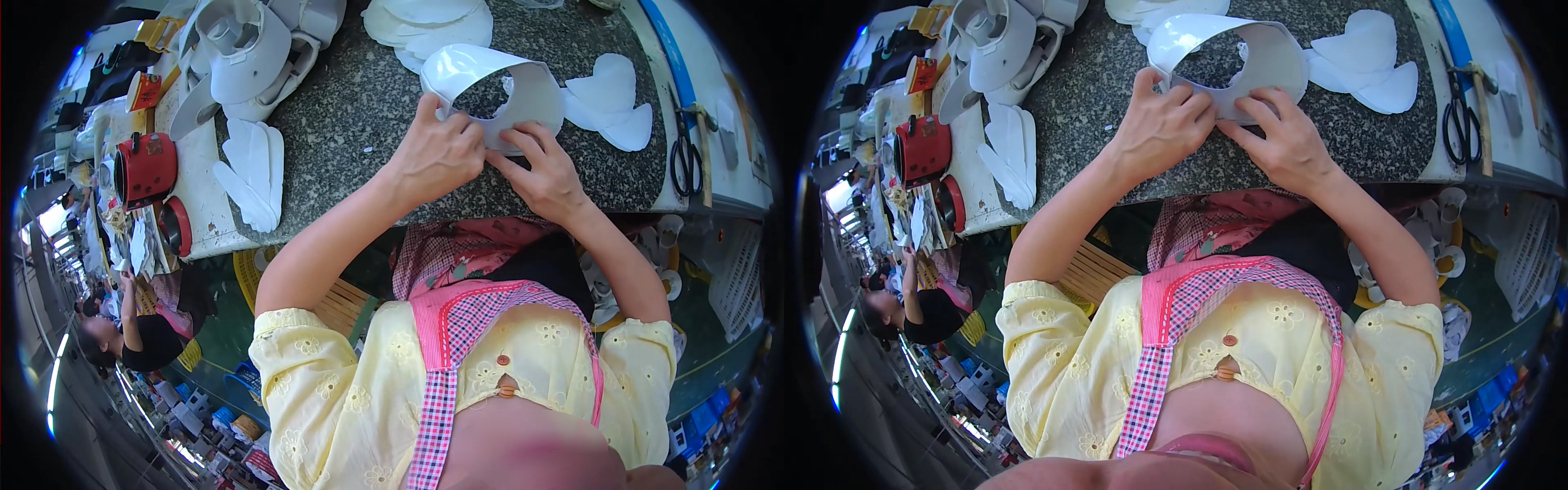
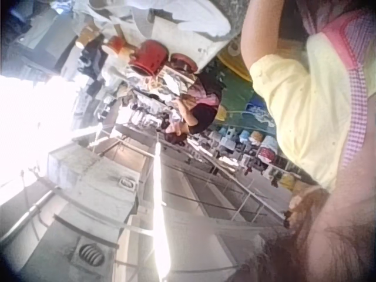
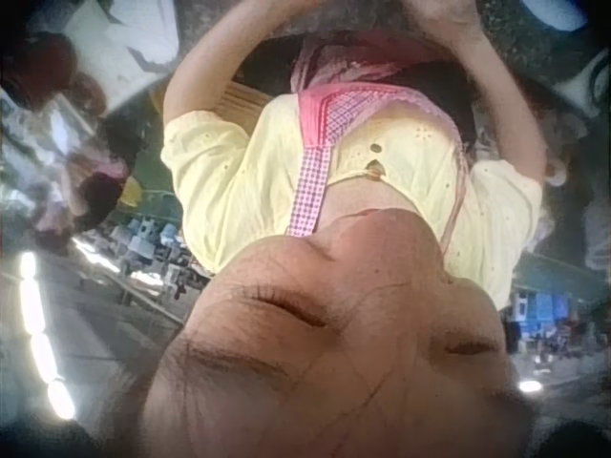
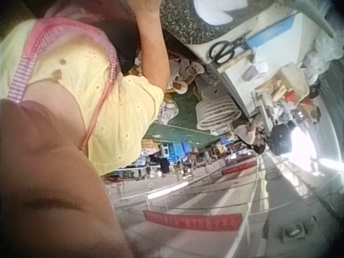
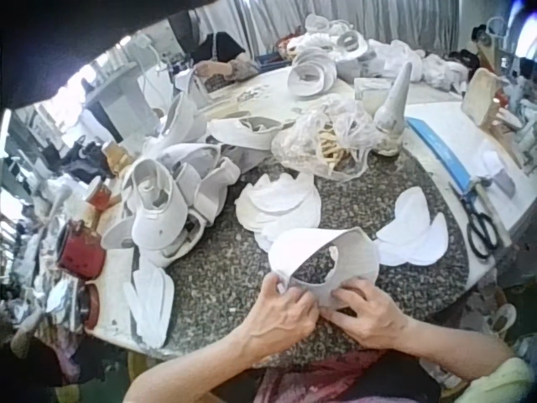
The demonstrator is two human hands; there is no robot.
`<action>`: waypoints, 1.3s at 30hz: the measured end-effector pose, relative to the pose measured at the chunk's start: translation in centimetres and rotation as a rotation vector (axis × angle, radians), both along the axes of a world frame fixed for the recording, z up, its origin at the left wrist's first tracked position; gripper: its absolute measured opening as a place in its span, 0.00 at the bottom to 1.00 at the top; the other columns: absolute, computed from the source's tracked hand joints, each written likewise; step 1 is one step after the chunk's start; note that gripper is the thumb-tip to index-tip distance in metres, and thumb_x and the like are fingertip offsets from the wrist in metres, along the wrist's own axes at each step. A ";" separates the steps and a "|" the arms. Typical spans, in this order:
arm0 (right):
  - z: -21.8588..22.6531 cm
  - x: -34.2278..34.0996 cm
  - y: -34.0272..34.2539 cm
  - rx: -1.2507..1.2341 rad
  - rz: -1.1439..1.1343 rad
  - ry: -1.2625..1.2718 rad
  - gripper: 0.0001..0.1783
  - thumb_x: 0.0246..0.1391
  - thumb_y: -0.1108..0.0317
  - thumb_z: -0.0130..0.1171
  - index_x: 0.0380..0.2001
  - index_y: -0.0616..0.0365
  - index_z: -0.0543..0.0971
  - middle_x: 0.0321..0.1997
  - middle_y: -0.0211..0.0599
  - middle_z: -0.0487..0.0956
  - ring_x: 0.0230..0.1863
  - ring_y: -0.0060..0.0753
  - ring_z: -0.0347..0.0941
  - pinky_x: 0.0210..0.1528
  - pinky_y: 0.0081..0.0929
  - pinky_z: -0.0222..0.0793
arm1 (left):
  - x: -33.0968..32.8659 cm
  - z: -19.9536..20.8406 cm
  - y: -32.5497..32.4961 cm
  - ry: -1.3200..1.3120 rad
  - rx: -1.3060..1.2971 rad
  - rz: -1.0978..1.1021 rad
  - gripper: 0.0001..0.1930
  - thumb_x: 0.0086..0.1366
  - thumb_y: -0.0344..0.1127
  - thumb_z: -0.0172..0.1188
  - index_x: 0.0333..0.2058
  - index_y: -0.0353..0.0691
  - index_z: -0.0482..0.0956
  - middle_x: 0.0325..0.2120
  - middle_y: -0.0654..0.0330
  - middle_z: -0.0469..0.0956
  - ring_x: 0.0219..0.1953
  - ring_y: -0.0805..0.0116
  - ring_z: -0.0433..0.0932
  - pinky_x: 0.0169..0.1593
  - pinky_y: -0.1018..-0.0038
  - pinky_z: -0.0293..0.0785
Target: The person retrieves heated lining pieces from a heating pot, inserts them into shoe uppers, and uses a wooden stick to press the lining inside before shaping and smoothing the shoe uppers by hand.
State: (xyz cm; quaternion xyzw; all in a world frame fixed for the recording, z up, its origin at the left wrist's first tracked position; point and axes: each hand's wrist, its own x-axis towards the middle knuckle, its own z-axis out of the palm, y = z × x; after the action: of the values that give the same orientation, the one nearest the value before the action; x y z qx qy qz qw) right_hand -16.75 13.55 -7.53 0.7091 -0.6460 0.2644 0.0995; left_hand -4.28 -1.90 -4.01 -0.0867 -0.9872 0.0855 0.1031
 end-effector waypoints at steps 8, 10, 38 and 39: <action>-0.2 -0.1 0.0 0.021 -0.042 -0.065 0.16 0.30 0.69 0.55 0.31 0.53 0.79 0.38 0.34 0.69 0.44 0.38 0.64 0.41 0.29 0.68 | -0.5 -0.4 2.6 0.050 -0.209 -0.068 0.04 0.40 0.33 0.52 0.16 0.41 0.73 0.18 0.64 0.65 0.26 0.70 0.68 0.39 0.70 0.60; -0.3 -0.1 -0.1 0.028 -0.051 -0.065 0.17 0.29 0.69 0.55 0.31 0.52 0.79 0.38 0.34 0.69 0.45 0.38 0.64 0.41 0.29 0.68 | -0.9 -0.3 2.1 0.029 -0.165 -0.081 0.04 0.40 0.33 0.52 0.17 0.41 0.73 0.17 0.63 0.64 0.26 0.70 0.68 0.39 0.73 0.61; 0.1 0.0 -0.1 -0.007 -0.068 -0.172 0.15 0.34 0.70 0.58 0.31 0.57 0.77 0.47 0.35 0.68 0.49 0.38 0.63 0.50 0.34 0.62 | -2.2 -2.2 1.3 0.304 0.496 0.541 0.02 0.48 0.30 0.57 0.23 0.45 0.75 0.24 0.65 0.75 0.24 0.63 0.74 0.28 0.70 0.69; 0.0 -0.1 -0.1 0.011 -0.064 -0.193 0.14 0.34 0.70 0.58 0.31 0.57 0.77 0.48 0.35 0.67 0.50 0.38 0.62 0.51 0.34 0.62 | -2.2 -2.2 1.2 0.266 0.428 0.502 0.02 0.49 0.29 0.57 0.24 0.45 0.75 0.24 0.64 0.75 0.25 0.62 0.75 0.28 0.72 0.70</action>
State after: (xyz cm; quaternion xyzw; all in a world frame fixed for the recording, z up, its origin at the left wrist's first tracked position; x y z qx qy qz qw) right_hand -16.82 13.45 -7.48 0.6598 -0.6764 0.3247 0.0411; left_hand -6.47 -0.71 -6.20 0.1942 -0.9512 -0.0902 0.2222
